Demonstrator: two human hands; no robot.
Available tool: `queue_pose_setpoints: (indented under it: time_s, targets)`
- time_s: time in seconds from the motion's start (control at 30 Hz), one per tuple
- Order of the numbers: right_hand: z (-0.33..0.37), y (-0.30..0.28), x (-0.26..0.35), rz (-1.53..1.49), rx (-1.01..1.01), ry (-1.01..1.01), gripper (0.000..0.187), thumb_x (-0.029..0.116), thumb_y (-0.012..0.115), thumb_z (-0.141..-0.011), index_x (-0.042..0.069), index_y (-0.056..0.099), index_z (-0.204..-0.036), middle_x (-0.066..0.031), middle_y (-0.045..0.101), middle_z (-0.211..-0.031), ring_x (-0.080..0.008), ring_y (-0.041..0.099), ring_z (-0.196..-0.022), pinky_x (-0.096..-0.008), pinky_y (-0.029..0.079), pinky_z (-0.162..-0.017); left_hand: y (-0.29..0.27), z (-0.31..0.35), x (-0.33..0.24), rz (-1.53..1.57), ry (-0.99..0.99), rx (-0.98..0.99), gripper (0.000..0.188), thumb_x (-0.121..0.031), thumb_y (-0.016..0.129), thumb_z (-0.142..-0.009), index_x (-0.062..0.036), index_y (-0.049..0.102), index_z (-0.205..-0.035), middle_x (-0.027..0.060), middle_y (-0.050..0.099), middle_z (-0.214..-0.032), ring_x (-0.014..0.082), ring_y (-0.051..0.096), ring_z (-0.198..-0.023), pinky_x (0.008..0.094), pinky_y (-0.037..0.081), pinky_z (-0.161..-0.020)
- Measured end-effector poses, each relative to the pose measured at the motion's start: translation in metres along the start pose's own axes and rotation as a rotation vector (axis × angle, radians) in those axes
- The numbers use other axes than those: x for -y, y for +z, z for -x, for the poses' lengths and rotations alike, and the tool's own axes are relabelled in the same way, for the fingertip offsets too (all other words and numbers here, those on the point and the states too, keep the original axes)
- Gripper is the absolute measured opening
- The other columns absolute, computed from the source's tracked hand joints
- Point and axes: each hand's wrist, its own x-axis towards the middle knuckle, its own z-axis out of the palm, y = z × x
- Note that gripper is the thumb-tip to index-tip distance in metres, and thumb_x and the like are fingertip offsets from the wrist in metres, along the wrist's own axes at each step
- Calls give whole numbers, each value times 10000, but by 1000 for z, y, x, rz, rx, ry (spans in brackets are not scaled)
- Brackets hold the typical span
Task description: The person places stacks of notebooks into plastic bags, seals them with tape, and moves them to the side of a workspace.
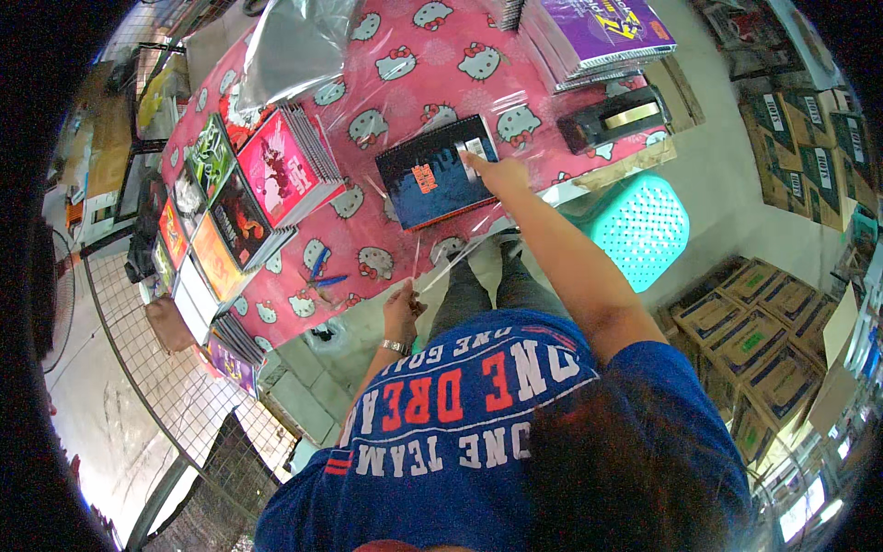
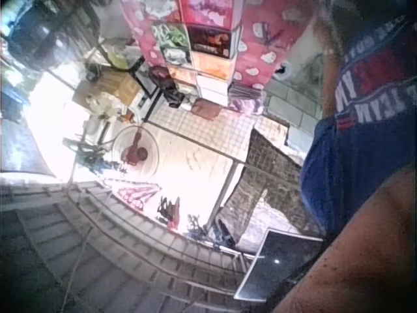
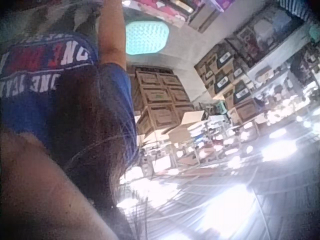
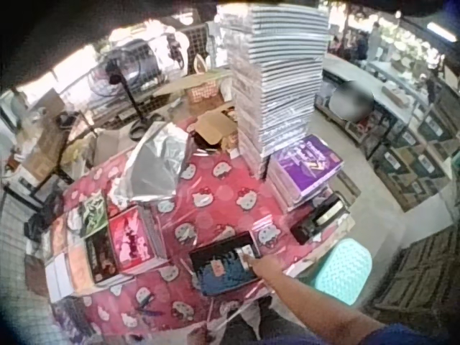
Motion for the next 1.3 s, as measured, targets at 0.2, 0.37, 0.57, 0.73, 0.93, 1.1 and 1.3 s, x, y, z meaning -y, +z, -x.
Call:
queue_pose_setpoints:
  time_s: [0.2,0.37,0.57,0.73,0.93,1.1,1.3]
  targets:
    - [-3,7,-4,-82,95,-73,1069,857,498,-607,-135,612,-990,-327,606,-1006,-417,593,-1004,-429,462,-846,-4,1,10,-20,517,23,227,-198,694,-827,-15,578,-892,40,589,-740,132,556,-619,277,476,-617]
    - [-5,2,-4,27,57,-118,1053,831,465,-666,-144,579,-1047,-340,588,-1043,-427,574,-1038,-435,438,-887,-4,26,-10,189,251,238,195,-136,653,-847,-17,562,-971,54,604,-749,156,586,-653,305,507,-689]
    - [89,-19,-18,91,-213,-791,1024,675,671,-617,46,354,-1361,-233,433,-1309,-401,398,-1228,-572,352,-934,-16,46,-22,280,63,319,296,-175,566,-899,41,542,-1100,141,620,-966,235,600,-899,378,496,-829]
    - [126,3,-91,786,-115,-1192,709,401,648,-739,132,400,-1347,-119,449,-1316,-297,428,-1193,-498,328,-973,-16,49,-57,394,-104,483,385,-287,428,-951,51,541,-1098,164,623,-1029,282,588,-987,414,457,-922]
    - [29,-104,-26,494,-70,-1041,336,139,607,-735,120,631,-1069,-115,661,-934,-270,627,-875,-413,465,-817,11,23,-126,776,146,536,386,-346,468,-932,-44,535,-1163,153,563,-1197,302,520,-1125,439,375,-1019]
    - [-57,-125,28,365,348,-762,247,154,652,-713,41,663,-933,-156,667,-836,-303,643,-751,-387,499,-683,75,23,-114,-739,1071,436,512,-335,556,-865,-103,452,-1309,116,389,-1415,315,364,-1303,486,307,-1047]
    - [-138,-54,76,616,-86,-1092,378,206,640,-734,72,624,-1087,-182,638,-1019,-338,604,-955,-440,479,-815,105,23,-90,-1434,1217,135,742,-480,623,-783,-196,347,-1410,116,105,-1533,384,73,-1401,662,115,-1039]
